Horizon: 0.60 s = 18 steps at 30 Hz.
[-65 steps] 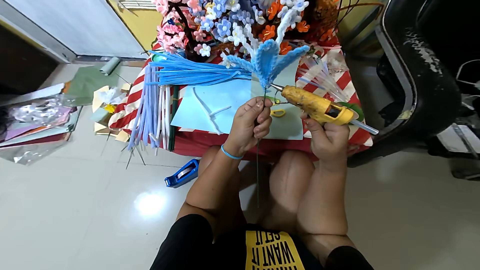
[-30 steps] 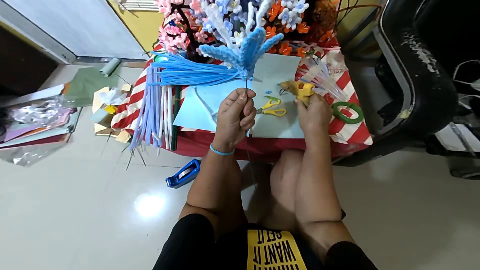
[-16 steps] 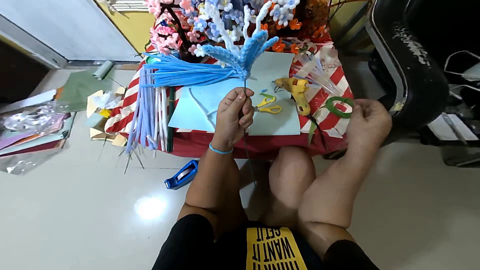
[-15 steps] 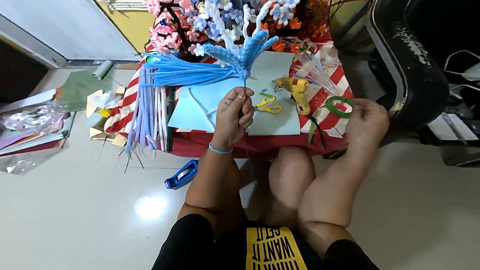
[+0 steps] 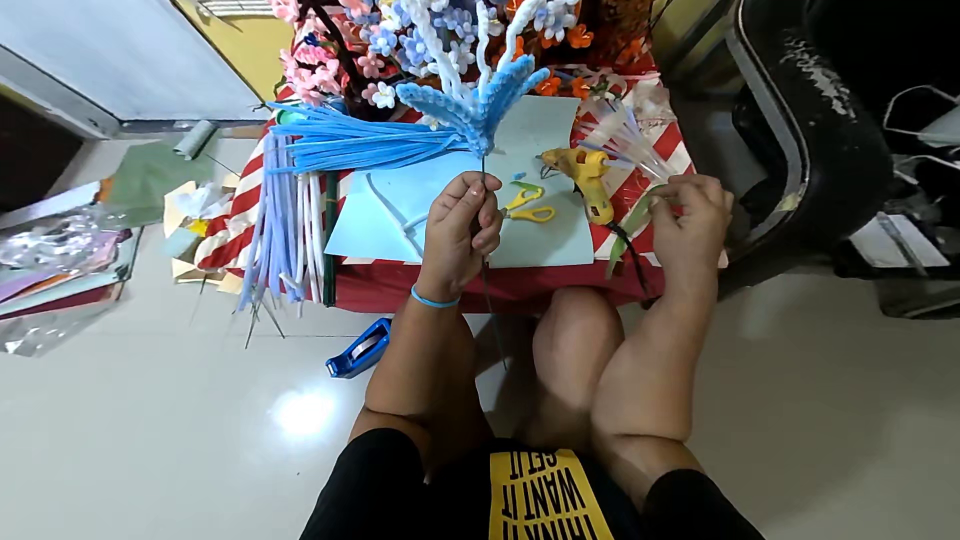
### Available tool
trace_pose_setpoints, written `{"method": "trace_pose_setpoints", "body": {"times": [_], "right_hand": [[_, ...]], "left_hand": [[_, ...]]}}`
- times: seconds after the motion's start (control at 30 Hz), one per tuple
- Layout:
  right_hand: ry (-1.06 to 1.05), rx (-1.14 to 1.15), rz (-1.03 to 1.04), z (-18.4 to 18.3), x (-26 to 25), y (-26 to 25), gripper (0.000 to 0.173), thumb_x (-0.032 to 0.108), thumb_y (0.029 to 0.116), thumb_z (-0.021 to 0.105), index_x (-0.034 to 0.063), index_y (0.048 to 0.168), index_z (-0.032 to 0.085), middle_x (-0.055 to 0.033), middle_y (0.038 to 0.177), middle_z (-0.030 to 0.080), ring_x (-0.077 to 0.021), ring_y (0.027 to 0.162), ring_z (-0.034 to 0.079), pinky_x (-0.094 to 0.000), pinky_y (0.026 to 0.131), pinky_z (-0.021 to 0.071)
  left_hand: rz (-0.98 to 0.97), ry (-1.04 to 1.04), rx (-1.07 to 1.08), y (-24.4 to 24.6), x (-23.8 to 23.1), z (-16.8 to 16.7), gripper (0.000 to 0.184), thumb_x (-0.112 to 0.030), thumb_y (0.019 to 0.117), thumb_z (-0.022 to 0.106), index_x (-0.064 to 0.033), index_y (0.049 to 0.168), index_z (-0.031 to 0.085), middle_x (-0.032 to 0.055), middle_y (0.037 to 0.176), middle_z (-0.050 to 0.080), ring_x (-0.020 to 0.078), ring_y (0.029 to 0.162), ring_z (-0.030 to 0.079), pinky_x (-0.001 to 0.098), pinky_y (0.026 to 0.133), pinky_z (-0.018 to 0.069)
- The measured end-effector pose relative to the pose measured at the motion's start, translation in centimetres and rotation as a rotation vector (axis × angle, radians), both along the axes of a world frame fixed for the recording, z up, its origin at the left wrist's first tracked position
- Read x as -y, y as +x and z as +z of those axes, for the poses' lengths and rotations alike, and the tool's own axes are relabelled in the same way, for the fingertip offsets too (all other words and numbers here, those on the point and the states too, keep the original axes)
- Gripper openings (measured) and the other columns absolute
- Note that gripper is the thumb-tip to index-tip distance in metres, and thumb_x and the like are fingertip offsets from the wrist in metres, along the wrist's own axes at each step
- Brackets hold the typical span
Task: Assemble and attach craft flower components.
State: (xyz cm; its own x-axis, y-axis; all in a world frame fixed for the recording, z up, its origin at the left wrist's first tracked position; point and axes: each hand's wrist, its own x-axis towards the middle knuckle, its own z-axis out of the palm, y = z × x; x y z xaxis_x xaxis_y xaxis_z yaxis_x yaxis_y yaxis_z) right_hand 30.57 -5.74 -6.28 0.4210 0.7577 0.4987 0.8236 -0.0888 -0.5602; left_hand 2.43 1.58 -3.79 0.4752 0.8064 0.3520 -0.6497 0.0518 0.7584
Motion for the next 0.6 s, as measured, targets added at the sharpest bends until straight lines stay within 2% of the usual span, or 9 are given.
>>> {"method": "trace_pose_setpoints", "body": {"times": [0.1,0.17,0.23,0.27,0.33,0.47,0.6], "right_hand": [[0.179,-0.031,-0.027,-0.3,-0.3,-0.1,0.019,0.012,0.1005,0.06,-0.0019,0.104,0.072,-0.0259,0.124,0.06,-0.0443,0.118,0.052,-0.058,0.104,0.0382],[0.331,-0.109,-0.078,-0.9,-0.2,0.1,0.022,0.016,0.1027,0.058,-0.0007,0.108,0.07,-0.0197,0.118,0.062,-0.0307,0.111,0.058,-0.0441,0.098,0.0472],[0.486,-0.286,-0.066,-1.0,-0.2,0.2,0.019,0.013,0.1036,0.055,-0.0019,0.11,0.066,-0.0087,0.106,0.062,-0.0106,0.094,0.062,-0.0261,0.083,0.0535],[0.559,-0.397,-0.041,-0.8,-0.1,0.2,0.015,0.01,0.1038,0.053,-0.0001,0.11,0.063,-0.0022,0.1,0.062,-0.0046,0.086,0.062,-0.022,0.077,0.0538],[0.684,-0.598,0.021,-0.7,-0.2,0.4,0.01,0.007,0.1049,0.049,0.0069,0.108,0.058,0.0036,0.096,0.066,-0.0033,0.074,0.062,-0.0212,0.068,0.0545],[0.864,-0.797,0.129,-0.4,0.0,0.6,0.015,0.006,0.1077,0.04,0.0125,0.107,0.053,0.002,0.095,0.067,-0.0117,0.081,0.069,-0.0326,0.078,0.0616],[0.973,-0.814,0.169,-0.3,0.4,1.1,0.019,-0.001,0.1041,0.045,0.0126,0.109,0.057,0.002,0.092,0.068,-0.014,0.082,0.07,-0.0363,0.08,0.0629]], "left_hand": [[0.0,-0.002,0.002,0.0,0.0,0.0,0.026,-0.025,0.1117,0.038,-0.0128,0.108,0.06,-0.0036,0.064,0.048,0.0003,0.04,0.039,0.0119,0.036,0.0347],[-0.003,-0.004,0.004,0.0,0.0,0.0,0.026,-0.025,0.1118,0.037,-0.0124,0.109,0.059,-0.0031,0.064,0.048,0.0007,0.04,0.038,0.0122,0.036,0.0344],[-0.011,0.0,0.013,0.0,0.0,-0.1,0.026,-0.025,0.1118,0.037,-0.012,0.109,0.06,-0.0029,0.065,0.048,0.0007,0.04,0.039,0.0121,0.036,0.0347],[-0.013,0.002,0.015,0.0,0.0,-0.1,0.026,-0.025,0.1119,0.037,-0.012,0.108,0.06,-0.003,0.065,0.049,0.0007,0.04,0.039,0.012,0.036,0.0349],[-0.013,-0.001,0.019,0.1,-0.1,-0.1,0.026,-0.024,0.1118,0.038,-0.0117,0.108,0.06,-0.0028,0.065,0.049,0.0008,0.04,0.039,0.0121,0.036,0.0349],[-0.013,0.002,0.009,0.4,-0.2,-0.2,0.025,-0.024,0.1116,0.038,-0.0118,0.108,0.06,-0.0027,0.065,0.05,0.001,0.041,0.04,0.0124,0.037,0.0352],[-0.016,0.014,-0.009,0.6,-0.1,-0.3,0.026,-0.023,0.1117,0.037,-0.0112,0.108,0.06,-0.0027,0.065,0.049,0.0015,0.041,0.039,0.013,0.037,0.0353]]}}
